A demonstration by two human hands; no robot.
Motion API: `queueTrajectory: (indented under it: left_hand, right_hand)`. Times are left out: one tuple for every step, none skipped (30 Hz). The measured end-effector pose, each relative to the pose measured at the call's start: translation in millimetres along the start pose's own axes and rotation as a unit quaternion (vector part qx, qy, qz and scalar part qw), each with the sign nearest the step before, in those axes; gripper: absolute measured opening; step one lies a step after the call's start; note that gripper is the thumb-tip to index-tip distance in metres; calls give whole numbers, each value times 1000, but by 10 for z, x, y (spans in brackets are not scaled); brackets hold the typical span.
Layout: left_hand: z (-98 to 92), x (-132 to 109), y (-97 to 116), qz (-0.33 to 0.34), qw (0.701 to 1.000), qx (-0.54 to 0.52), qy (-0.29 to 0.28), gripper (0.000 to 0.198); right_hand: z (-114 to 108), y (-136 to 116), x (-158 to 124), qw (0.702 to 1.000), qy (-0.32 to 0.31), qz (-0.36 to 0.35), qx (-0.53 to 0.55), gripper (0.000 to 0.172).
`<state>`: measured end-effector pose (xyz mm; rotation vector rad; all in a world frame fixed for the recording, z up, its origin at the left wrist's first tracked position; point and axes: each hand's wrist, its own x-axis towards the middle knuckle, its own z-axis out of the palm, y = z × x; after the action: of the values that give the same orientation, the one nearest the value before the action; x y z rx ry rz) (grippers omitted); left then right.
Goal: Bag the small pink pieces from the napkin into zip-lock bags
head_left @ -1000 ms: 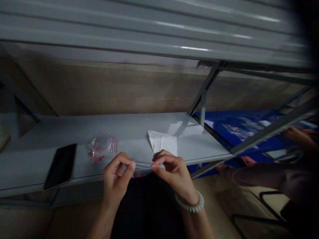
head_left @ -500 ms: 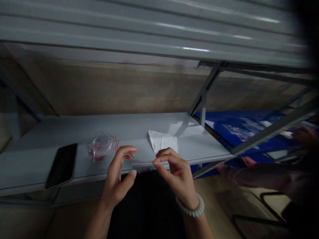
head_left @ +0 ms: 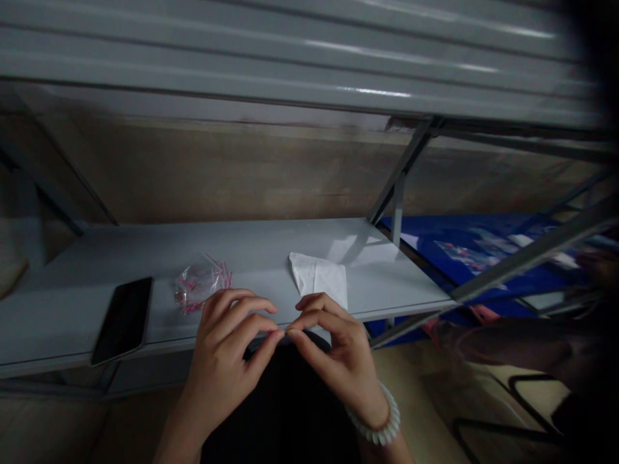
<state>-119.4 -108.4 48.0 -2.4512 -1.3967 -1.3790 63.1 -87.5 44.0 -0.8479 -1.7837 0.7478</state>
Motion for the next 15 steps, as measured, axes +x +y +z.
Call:
queueTrajectory:
  left_hand:
    - [-26, -1, -15, 1, 1000, -1, 0, 9]
    - [-53, -4, -33, 0, 1000, -3, 0, 9]
    - [-79, -8, -52, -3, 1000, -7, 1, 9]
    - [-102, -13, -71, -7, 1000, -14, 3, 9]
    - [-122, -19, -88, -13, 1000, -23, 5, 9]
    - [-136, -25, -103, -20, 999, -35, 8, 9]
    - [-147, -33, -116, -30, 998, -49, 12, 9]
    - [-155, -42, -128, -41, 997, -65, 16, 9]
    - [-162, -55, -142, -55, 995, -80, 20, 10]
    - [-171, -74, -160, -72, 993, -93, 25, 11]
    - [-185, -102, -184, -90, 990, -105, 31, 13]
    - [-207, -139, -216, -109, 987, -114, 36, 15]
    - [-235, -189, -258, -128, 984, -120, 41, 17]
    - [-272, -250, -310, -148, 980, -124, 45, 19]
    - [-315, -320, -372, -170, 976, -127, 47, 19]
  right_hand:
    - [-10, -5, -6, 1000, 2, 2, 4, 5]
    - [-18, -9, -11, 1000, 3, 5, 7, 5]
    - [-24, -13, -14, 1000, 5, 7, 10, 5]
    - [-26, -15, -15, 1000, 7, 8, 12, 5]
    - [-24, -16, -12, 1000, 9, 9, 13, 5]
    - [-18, -16, -6, 1000, 10, 10, 13, 5]
    - [-7, -16, 4, 1000, 9, 10, 13, 5]
    - [9, -17, 16, 1000, 8, 10, 14, 5]
    - [33, -17, 30, 1000, 7, 10, 14, 4]
    - [63, -18, 47, 1000, 5, 9, 15, 4]
    - [102, -21, 66, 1000, 1, 7, 17, 4]
    - [149, -25, 87, 1000, -4, 4, 20, 5]
    - [207, -32, 111, 1000, -10, 3, 24, 5]
    - [274, -41, 140, 999, -18, 1, 28, 6]
    - [350, -51, 174, 999, -27, 2, 36, 7]
